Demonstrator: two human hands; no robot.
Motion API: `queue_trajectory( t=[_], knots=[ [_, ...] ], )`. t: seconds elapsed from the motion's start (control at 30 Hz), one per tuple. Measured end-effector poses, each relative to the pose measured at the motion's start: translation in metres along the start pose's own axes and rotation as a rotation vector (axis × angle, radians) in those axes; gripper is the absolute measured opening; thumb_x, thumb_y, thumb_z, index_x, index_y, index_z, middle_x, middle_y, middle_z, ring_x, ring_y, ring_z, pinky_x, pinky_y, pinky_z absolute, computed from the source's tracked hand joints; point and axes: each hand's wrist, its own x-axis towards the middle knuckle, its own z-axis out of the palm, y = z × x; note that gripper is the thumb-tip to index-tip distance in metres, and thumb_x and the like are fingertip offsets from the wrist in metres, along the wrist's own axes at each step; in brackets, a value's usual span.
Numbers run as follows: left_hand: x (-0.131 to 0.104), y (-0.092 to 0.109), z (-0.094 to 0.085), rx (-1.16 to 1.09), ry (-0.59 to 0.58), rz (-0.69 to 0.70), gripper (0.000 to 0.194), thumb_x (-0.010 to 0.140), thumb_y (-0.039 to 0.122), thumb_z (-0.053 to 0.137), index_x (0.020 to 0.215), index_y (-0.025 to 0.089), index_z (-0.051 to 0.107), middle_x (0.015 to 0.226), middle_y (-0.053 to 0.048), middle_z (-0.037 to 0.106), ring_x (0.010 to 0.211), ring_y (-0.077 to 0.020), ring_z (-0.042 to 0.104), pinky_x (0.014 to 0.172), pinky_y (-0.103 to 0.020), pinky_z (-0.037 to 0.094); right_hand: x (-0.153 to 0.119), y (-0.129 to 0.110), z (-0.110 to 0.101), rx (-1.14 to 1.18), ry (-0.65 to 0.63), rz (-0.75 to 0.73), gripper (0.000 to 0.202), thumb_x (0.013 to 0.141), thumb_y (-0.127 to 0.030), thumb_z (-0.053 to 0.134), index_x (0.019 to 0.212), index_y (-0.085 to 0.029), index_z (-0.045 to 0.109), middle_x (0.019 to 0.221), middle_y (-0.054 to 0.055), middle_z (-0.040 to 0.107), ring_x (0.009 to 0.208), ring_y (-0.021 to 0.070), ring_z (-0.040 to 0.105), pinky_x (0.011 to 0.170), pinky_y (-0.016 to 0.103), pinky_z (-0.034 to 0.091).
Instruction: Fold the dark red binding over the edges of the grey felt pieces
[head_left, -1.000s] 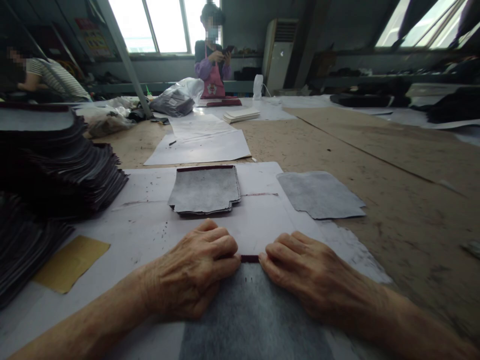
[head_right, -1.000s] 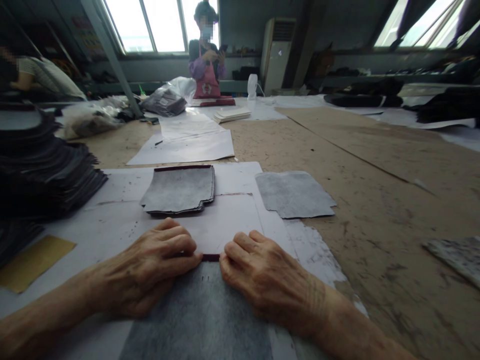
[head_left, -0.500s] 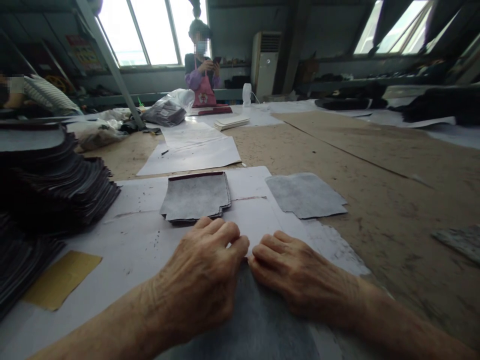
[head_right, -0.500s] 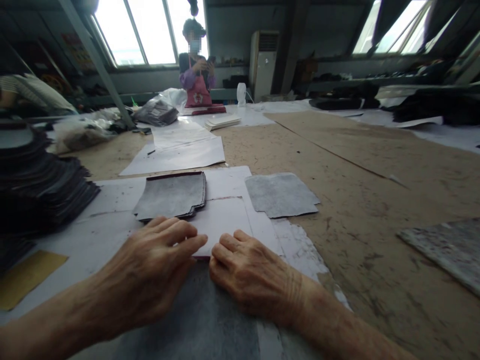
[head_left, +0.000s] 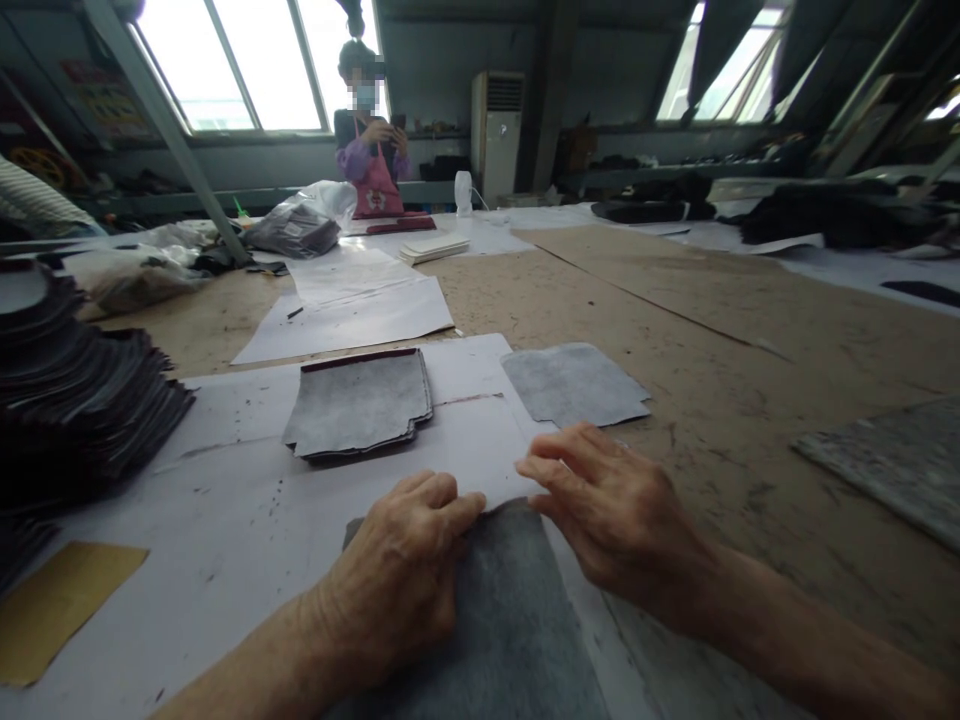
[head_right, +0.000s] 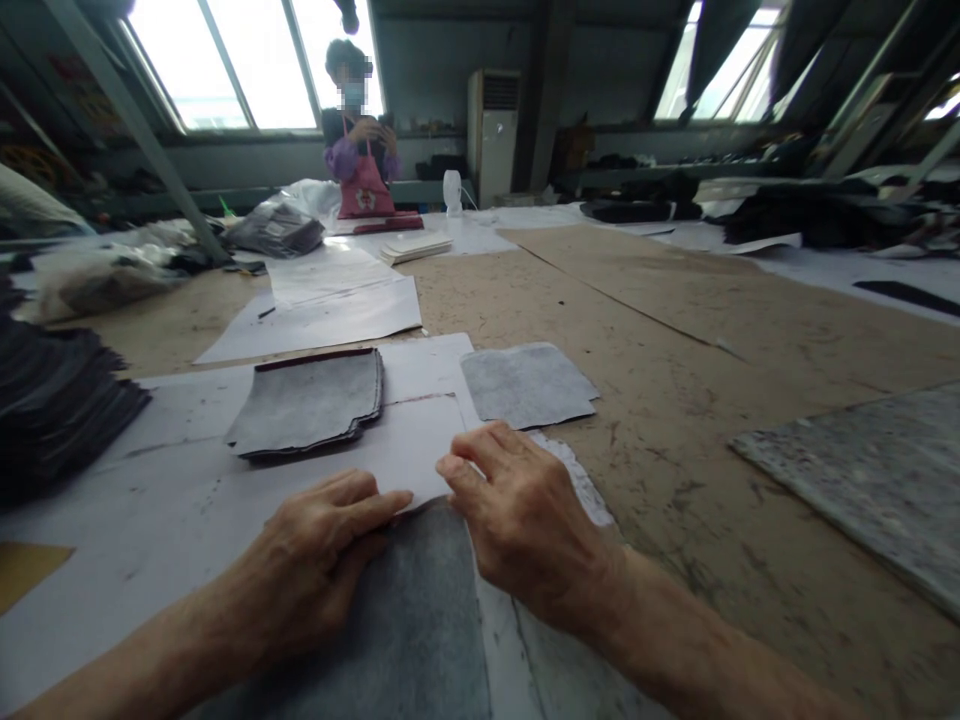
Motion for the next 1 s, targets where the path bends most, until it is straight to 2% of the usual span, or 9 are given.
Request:
queue_trajectory(
  t=[0.07,0.13,0.3,0.43,0.63,0.8,1.0],
  knots=[
    [0.0,-0.001,-0.001,-0.019,-0.043,0.016,0.025,0.071,0.002,0.04,0.083,0.016,0.057,0.072,-0.004,0.049,0.067,-0.0169,0.046,0.059,-0.03,0.043,-0.009,-0.005,-0.008,-0.049,-0.015,0.019,0.017,0.08,-0.006,0.047,0.085,-0.012,0.062,0.078,0.007,0.057,0.071,0.0155,0.05,0.062,0.028,0.043],
    [0.0,-0.001,-0.002,-0.028,-0.08,0.017,0.032,0.069,0.001,0.04,0.09,0.017,0.058,0.076,-0.005,0.048,0.07,-0.017,0.045,0.062,-0.031,0.043,-0.019,-0.012,-0.01,-0.088,-0.037,0.008,0.021,0.079,-0.004,0.045,0.087,-0.012,0.063,0.073,0.006,0.057,0.065,0.0146,0.049,0.057,0.026,0.041],
    [-0.002,-0.004,-0.003,0.004,-0.144,0.062,0.048,0.065,-0.001,0.04,0.106,0.018,0.054,0.083,-0.005,0.046,0.075,-0.0182,0.043,0.067,-0.034,0.043,-0.035,-0.019,-0.001,-0.162,-0.033,-0.019,0.028,0.081,-0.004,0.039,0.095,-0.007,0.063,0.076,0.009,0.059,0.069,0.0183,0.049,0.059,0.03,0.044],
    [-0.001,-0.004,-0.006,0.055,-0.195,0.109,0.05,0.066,0.0,0.042,0.111,0.02,0.051,0.084,-0.005,0.046,0.075,-0.0184,0.042,0.067,-0.035,0.042,-0.036,-0.018,0.002,-0.153,-0.044,0.02,0.029,0.082,-0.006,0.037,0.096,-0.008,0.063,0.078,0.01,0.058,0.071,0.0191,0.048,0.06,0.032,0.044],
    [0.003,-0.001,-0.01,0.168,-0.338,0.156,0.049,0.067,0.005,0.044,0.114,0.018,0.046,0.091,-0.006,0.049,0.077,-0.0188,0.043,0.073,-0.039,0.042,-0.036,-0.018,0.003,-0.124,-0.079,0.048,0.028,0.082,-0.006,0.04,0.098,-0.009,0.063,0.078,0.01,0.057,0.071,0.0198,0.047,0.059,0.033,0.044],
    [0.006,0.002,-0.012,0.166,-0.361,0.132,0.064,0.065,0.007,0.047,0.126,0.022,0.036,0.094,-0.005,0.049,0.079,-0.0193,0.043,0.074,-0.039,0.042,-0.037,-0.017,0.004,-0.122,-0.096,0.029,0.03,0.081,-0.004,0.039,0.1,-0.007,0.063,0.079,0.011,0.056,0.072,0.0206,0.047,0.061,0.035,0.045],
    [0.008,0.004,-0.012,0.168,-0.393,0.104,0.069,0.062,0.009,0.048,0.127,0.026,0.034,0.093,-0.004,0.048,0.079,-0.0186,0.043,0.074,-0.038,0.041,-0.038,-0.016,0.004,-0.111,-0.109,0.045,0.03,0.082,-0.005,0.038,0.099,-0.007,0.063,0.079,0.011,0.057,0.073,0.0209,0.048,0.062,0.036,0.045]
  ],
)
